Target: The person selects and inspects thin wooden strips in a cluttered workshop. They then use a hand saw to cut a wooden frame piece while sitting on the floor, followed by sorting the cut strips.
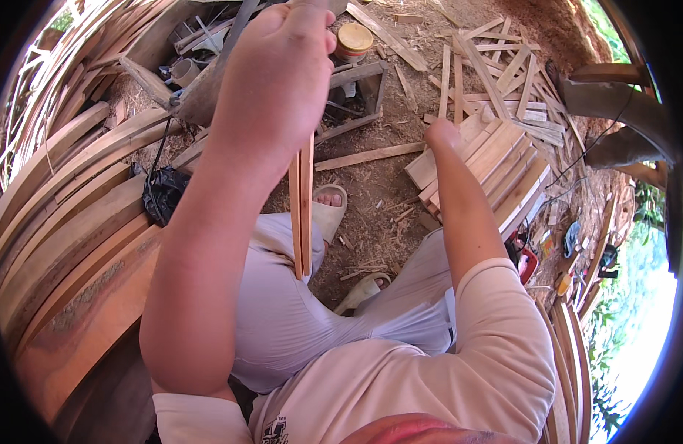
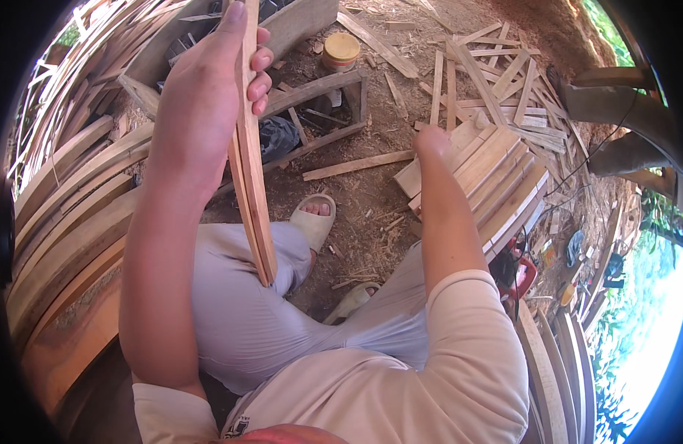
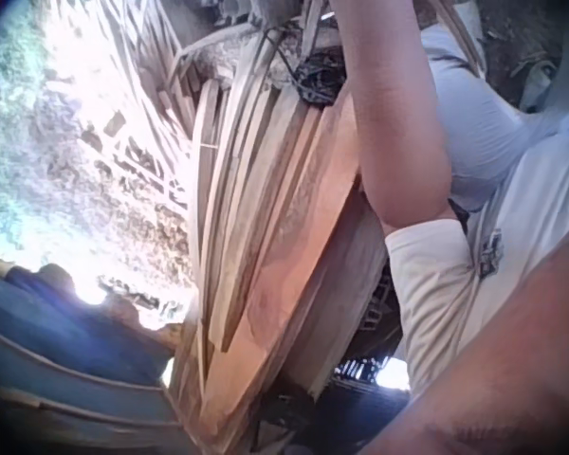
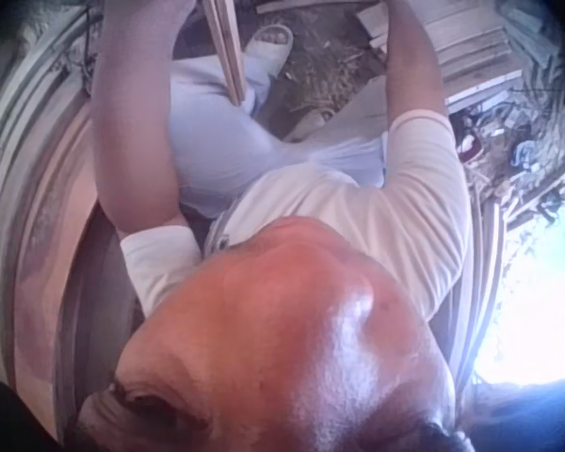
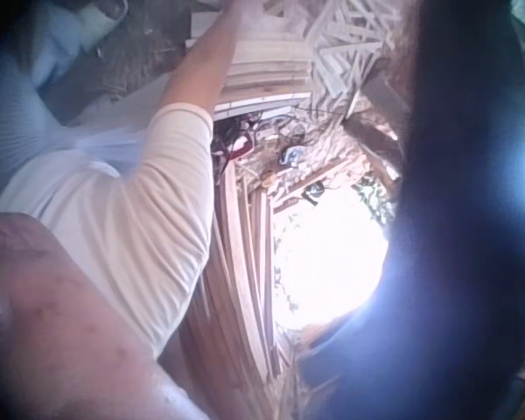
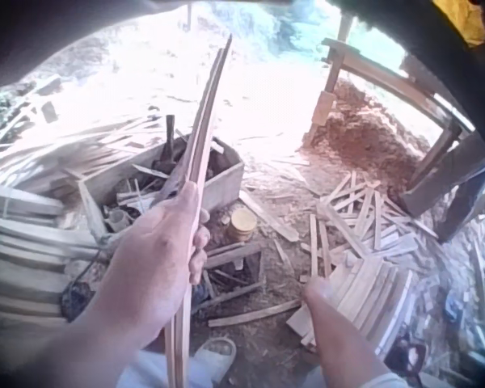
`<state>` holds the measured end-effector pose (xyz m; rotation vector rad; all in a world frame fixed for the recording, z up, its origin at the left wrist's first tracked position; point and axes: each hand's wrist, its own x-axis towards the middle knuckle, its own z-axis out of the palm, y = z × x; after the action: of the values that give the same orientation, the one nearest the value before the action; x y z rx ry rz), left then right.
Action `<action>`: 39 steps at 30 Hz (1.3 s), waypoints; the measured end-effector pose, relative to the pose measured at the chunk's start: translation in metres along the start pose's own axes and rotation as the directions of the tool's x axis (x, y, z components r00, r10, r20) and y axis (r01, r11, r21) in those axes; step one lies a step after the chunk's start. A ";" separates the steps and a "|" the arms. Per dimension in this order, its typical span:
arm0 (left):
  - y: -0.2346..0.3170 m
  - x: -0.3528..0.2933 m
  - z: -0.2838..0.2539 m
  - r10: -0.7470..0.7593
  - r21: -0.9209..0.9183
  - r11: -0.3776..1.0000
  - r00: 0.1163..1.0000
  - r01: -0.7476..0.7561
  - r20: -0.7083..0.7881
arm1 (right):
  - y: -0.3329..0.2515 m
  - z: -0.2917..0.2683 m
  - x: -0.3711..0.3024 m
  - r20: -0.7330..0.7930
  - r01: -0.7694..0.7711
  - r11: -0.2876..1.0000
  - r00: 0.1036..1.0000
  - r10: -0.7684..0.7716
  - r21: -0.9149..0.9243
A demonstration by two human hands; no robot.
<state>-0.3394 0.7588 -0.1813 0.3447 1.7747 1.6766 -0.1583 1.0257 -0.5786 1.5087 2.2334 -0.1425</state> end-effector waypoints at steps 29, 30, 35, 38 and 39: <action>0.021 -0.006 0.016 0.176 0.042 0.983 0.981 -0.180 0.080 | 0.044 -0.066 0.062 -0.108 0.206 0.762 0.978 -0.177 0.615; 0.017 -0.005 0.014 0.200 0.068 0.977 0.977 -0.204 0.072 | 0.048 -0.066 0.049 -0.061 0.193 0.700 0.976 -0.210 0.688; 0.023 -0.007 0.018 0.149 0.093 0.983 0.986 -0.156 0.074 | 0.080 -0.062 0.012 -0.111 0.223 0.272 0.922 -0.371 0.936; 0.030 -0.005 0.018 0.017 0.020 1.000 0.995 -0.019 0.101 | 0.083 -0.067 -0.004 -0.027 0.090 0.138 0.916 -0.401 0.986; 0.032 -0.003 0.019 -0.005 0.009 1.000 0.995 0.004 0.102 | 0.083 -0.069 -0.008 -0.005 0.038 0.068 0.901 -0.433 0.997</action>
<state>-0.3330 0.7763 -0.1489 0.4227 1.7066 1.6197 -0.1018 1.0742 -0.5009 1.3191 2.0061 -2.3023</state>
